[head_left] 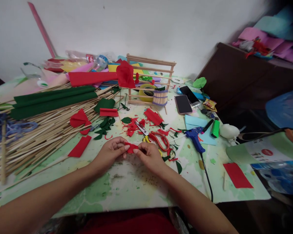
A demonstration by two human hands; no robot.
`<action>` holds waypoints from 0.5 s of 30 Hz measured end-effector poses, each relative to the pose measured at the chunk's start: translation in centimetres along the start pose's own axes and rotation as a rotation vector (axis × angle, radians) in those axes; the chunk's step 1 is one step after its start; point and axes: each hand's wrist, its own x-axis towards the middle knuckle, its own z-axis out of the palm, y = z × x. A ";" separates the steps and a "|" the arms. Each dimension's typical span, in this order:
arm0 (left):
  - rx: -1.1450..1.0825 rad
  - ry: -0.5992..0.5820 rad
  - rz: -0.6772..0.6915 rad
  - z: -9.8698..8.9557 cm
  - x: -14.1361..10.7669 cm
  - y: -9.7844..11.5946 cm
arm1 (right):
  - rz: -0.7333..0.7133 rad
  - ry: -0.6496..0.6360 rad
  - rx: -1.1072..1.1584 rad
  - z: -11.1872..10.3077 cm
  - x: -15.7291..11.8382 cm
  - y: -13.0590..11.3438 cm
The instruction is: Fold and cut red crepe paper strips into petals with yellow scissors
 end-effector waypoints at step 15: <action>0.082 -0.111 -0.031 -0.3 0.2 -0.4 | -0.106 -0.046 -0.035 -0.7 0.0 0.0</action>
